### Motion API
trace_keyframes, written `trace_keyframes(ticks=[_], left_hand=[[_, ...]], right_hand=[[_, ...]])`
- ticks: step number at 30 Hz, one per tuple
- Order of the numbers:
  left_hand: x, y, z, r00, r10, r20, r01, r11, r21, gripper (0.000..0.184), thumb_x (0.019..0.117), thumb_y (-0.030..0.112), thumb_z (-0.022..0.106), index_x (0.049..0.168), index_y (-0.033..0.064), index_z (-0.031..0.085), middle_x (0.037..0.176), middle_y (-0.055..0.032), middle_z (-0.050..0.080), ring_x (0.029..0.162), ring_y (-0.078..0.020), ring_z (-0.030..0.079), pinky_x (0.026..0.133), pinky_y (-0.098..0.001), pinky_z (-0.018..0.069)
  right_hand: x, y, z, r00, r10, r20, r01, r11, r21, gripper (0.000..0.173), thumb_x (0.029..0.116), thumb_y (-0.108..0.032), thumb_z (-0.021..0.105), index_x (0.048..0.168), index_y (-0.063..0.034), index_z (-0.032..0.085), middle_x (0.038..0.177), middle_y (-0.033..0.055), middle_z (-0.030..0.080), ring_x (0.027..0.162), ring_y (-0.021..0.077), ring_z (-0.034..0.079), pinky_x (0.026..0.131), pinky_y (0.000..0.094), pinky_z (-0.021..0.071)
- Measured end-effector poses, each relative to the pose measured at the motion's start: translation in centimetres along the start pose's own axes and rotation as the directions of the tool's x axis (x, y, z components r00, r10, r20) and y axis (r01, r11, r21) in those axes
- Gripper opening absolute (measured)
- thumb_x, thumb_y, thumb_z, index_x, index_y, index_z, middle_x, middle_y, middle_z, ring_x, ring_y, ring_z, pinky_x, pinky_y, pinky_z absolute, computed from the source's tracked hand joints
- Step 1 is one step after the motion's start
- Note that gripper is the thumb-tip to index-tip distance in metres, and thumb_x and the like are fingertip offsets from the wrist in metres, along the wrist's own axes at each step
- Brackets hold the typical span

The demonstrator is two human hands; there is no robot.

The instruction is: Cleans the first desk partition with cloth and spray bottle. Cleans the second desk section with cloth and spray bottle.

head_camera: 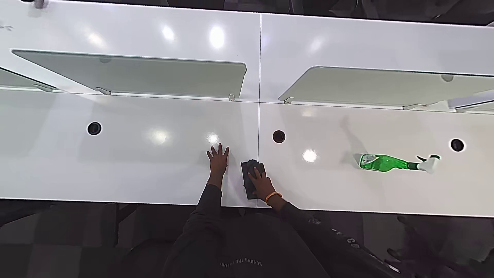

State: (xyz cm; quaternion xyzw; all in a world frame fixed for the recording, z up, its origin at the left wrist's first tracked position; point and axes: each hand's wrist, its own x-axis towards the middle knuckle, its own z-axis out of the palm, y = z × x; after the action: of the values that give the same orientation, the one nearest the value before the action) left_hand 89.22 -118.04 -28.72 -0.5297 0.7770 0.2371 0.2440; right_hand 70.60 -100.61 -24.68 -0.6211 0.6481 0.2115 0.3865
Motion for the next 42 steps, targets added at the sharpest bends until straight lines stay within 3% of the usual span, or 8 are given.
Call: trace_keyframes(ticks=[5,8,21,25,29,33,38,42], left_hand=[[-3.5,-0.8,2.3,1.000,-0.006,0.021,0.006,1.000,-0.012,0.112,0.0732,0.020,0.091,0.164,0.0367,0.026,0.174,-0.0176,0.002,0.151,-0.0617,0.011,0.110,-0.0854,0.0157],[-5.9,-1.3,3.9,0.998,-0.018,0.062,0.019,1.000,-0.010,0.116,0.0715,0.018,0.091,0.164,0.0382,0.025,0.174,-0.0177,0.000,0.151,-0.0620,0.010,0.110,-0.0854,0.0163],[-14.6,-3.5,8.2,0.962,-0.103,0.251,0.118,0.992,-0.047,0.108,0.0796,0.010,0.081,0.164,0.0421,0.021,0.174,-0.0155,-0.008,0.147,-0.0638,0.022,0.109,-0.0833,0.0250],[-14.6,-3.7,8.2,0.965,-0.083,0.247,0.101,0.993,-0.061,0.110,0.0786,0.003,0.076,0.164,0.0428,0.020,0.174,-0.0160,-0.008,0.146,-0.0657,0.021,0.108,-0.0831,0.0259],[-14.6,-3.9,8.0,0.970,-0.070,0.235,0.082,0.996,-0.043,0.106,0.0806,0.000,0.072,0.164,0.0441,0.022,0.174,-0.0149,-0.005,0.146,-0.0661,0.022,0.107,-0.0831,0.0264],[-14.5,-4.4,7.1,0.961,-0.066,0.268,0.082,0.995,-0.050,0.084,0.0805,0.008,0.078,0.156,0.0313,0.047,0.175,-0.0108,-0.001,0.147,-0.0627,0.025,0.108,-0.0833,0.0260],[-14.1,-5.6,6.9,0.963,-0.025,0.269,0.053,0.994,-0.096,0.099,0.0800,0.012,0.080,0.163,0.0332,0.031,0.176,-0.0069,0.003,0.147,-0.0608,0.027,0.106,-0.0859,0.0248],[-14.6,-6.9,7.0,0.970,-0.135,0.201,0.166,0.976,-0.144,0.091,0.0837,0.006,0.072,0.163,0.0260,0.033,0.174,-0.0083,0.014,0.148,-0.0513,0.035,0.111,-0.0825,0.0227]], right_hand=[[-2.1,-0.6,2.8,1.000,-0.022,0.002,0.022,0.997,-0.077,0.102,0.0789,-0.019,0.085,0.164,-0.0245,0.029,0.173,0.0185,0.009,0.138,0.0547,0.040,0.095,0.0668,0.0486],[-0.5,0.0,1.9,0.997,-0.024,-0.076,0.019,0.998,-0.059,0.104,0.0726,-0.020,0.088,0.161,-0.0301,0.036,0.173,0.0172,0.013,0.139,0.0540,0.040,0.106,0.0699,0.0396],[9.0,0.1,-11.0,0.989,0.054,-0.140,-0.061,0.997,-0.047,0.101,0.0694,-0.005,0.084,0.159,-0.0232,0.042,0.173,0.0152,0.009,0.141,0.0580,0.035,0.090,0.0693,0.0521],[7.7,-1.3,-9.1,0.989,-0.013,-0.146,0.005,0.999,-0.051,0.097,0.0681,-0.003,0.082,0.156,-0.0239,0.046,0.172,0.0185,0.014,0.138,0.0568,0.040,0.089,0.0638,0.0555],[4.0,-5.9,-3.2,0.960,-0.279,-0.033,0.278,0.959,-0.051,0.094,0.0683,-0.006,0.085,0.154,-0.0225,0.049,0.170,0.0217,0.016,0.139,0.0597,0.037,0.089,0.0695,0.0530],[0.8,-9.8,2.8,0.884,-0.458,0.091,0.467,0.873,-0.144,0.081,0.0805,-0.007,0.077,0.154,-0.0233,0.048,0.171,0.0172,0.018,0.134,0.0561,0.043,0.086,0.0648,0.0541],[1.8,-6.6,0.9,0.899,-0.438,-0.023,0.428,0.887,-0.173,0.057,0.0933,0.001,0.062,0.146,-0.0198,0.057,0.169,0.0133,0.030,0.133,0.0537,0.048,0.089,0.0679,0.0514],[3.8,-0.7,-5.0,0.972,-0.152,-0.179,0.140,0.987,-0.080,0.068,0.0834,-0.001,0.072,0.148,-0.0184,0.057,0.169,0.0163,0.027,0.139,0.0551,0.042,0.093,0.0721,0.0484]])
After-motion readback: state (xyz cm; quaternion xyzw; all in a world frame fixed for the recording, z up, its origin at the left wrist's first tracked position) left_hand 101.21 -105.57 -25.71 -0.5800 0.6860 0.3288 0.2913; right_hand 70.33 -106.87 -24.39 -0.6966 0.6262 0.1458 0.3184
